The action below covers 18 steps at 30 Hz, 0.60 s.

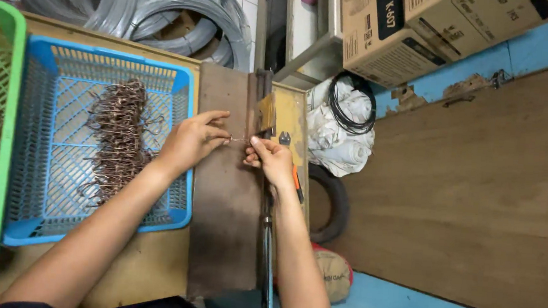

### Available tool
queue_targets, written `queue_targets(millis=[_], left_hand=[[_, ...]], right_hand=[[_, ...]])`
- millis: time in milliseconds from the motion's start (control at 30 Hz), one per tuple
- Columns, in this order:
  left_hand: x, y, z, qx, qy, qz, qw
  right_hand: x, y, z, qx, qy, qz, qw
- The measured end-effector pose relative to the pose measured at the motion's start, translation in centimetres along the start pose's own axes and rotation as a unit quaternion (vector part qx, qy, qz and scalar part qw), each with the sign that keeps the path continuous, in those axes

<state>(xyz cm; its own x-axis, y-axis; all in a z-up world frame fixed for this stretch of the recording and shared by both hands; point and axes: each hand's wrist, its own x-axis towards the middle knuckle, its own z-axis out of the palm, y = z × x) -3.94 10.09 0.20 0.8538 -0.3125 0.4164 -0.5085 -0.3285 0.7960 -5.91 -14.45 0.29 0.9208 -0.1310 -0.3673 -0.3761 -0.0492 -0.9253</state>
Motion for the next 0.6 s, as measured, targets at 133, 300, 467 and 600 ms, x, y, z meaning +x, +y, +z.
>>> queue_targets(millis=[133, 300, 467, 600], left_hand=[[0.8, 0.6, 0.2, 0.031, -0.032, -0.033, 0.998], [1.2, -0.2, 1.6, 0.134, -0.012, -0.014, 0.991], [2.4, -1.0, 3.2, 0.157, 0.049, -0.017, 0.986], [3.2, -2.2, 4.5, 0.175, 0.079, -0.033, 0.981]], right_hand=[[1.2, 1.0, -0.9, 0.004, -0.002, 0.013, 1.000], [-1.8, -2.3, -0.9, -0.209, 0.113, -0.045, 0.970], [-6.8, -3.8, -2.8, -0.489, 0.168, -0.136, 0.845], [-9.2, -1.7, -4.6, -0.455, 0.080, 0.019, 0.887]])
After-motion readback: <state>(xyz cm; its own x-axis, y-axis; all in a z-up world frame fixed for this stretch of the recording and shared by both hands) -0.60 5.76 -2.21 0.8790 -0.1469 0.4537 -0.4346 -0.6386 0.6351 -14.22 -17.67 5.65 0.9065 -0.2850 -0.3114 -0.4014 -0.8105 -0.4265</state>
